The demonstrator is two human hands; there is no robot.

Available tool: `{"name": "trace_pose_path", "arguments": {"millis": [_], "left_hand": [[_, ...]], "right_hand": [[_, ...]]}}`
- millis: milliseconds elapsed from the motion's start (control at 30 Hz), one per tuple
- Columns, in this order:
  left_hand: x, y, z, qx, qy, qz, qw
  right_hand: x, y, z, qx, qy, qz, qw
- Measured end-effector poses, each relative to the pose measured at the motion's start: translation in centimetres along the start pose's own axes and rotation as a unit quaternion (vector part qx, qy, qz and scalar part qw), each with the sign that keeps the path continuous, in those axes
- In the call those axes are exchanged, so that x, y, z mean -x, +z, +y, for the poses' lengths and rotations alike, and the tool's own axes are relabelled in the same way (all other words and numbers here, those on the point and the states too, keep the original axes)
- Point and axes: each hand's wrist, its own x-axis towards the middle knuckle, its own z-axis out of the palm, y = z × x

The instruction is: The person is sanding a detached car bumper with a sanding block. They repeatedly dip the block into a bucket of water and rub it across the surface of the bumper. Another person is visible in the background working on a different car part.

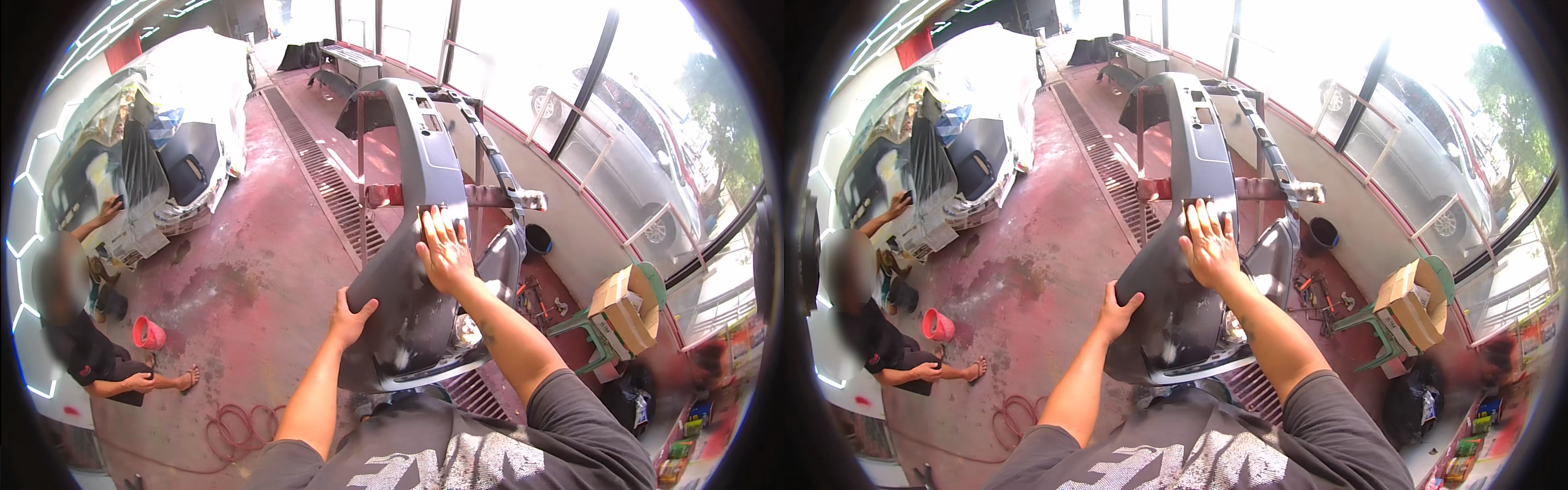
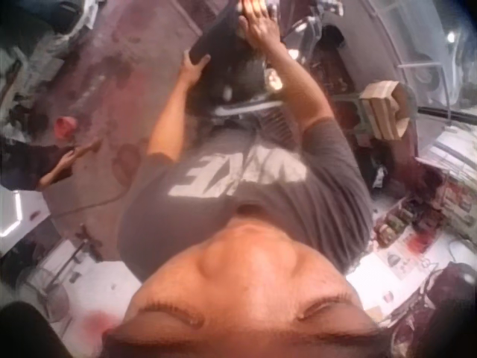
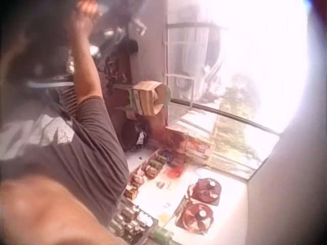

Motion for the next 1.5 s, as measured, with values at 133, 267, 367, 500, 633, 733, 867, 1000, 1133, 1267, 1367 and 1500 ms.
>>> {"name": "trace_pose_path", "arguments": {"millis": [133, 267, 367, 500, 633, 733, 867, 1000, 1133, 1267, 1367, 1500], "left_hand": [[-0.3, 0.1, -2.0, 0.037, 0.000, 0.003, 0.999], [0.2, -0.3, -0.5, 0.018, 0.005, 0.011, 1.000], [0.3, -0.2, 0.4, 0.020, -0.003, 0.002, 1.000], [-0.6, 0.5, -1.3, 0.053, -0.001, -0.012, 0.999], [-0.3, 0.6, -1.7, 0.045, 0.003, 0.000, 0.999], [0.1, -0.1, -0.8, 0.009, 0.020, 0.017, 1.000], [-0.1, -0.4, -0.4, 0.024, -0.001, -0.002, 1.000], [0.0, 0.2, -0.2, 0.047, -0.011, -0.007, 0.999], [0.3, 0.0, -0.2, 0.025, 0.011, 0.010, 1.000], [0.3, -0.3, 0.7, -0.004, -0.003, 0.011, 1.000], [-0.2, -0.5, -0.3, 0.010, -0.006, 0.002, 1.000], [0.2, -0.1, 0.2, -0.005, 0.008, 0.018, 1.000]], "right_hand": [[10.5, 4.6, -1.5, -0.005, -0.055, -0.050, 0.997], [9.2, 4.2, 0.1, 0.011, -0.082, -0.053, 0.995], [0.6, 0.2, -0.1, 0.002, -0.014, -0.014, 1.000], [5.8, 3.2, -1.8, 0.012, -0.040, 0.013, 0.999], [13.1, 5.3, -2.7, 0.022, -0.099, -0.035, 0.994], [3.5, 2.4, -2.4, 0.049, -0.065, 0.012, 0.997], [-1.3, 0.0, -2.4, 0.100, -0.091, 0.046, 0.990], [7.7, 2.7, -4.0, 0.102, -0.164, -0.084, 0.977], [7.0, 2.3, -4.1, 0.151, -0.199, -0.092, 0.964], [-0.2, 1.5, -3.6, 0.165, -0.088, -0.021, 0.982], [6.4, 3.1, -6.3, 0.157, -0.121, -0.080, 0.977], [7.2, 2.9, -5.7, 0.167, -0.172, -0.113, 0.964]]}}
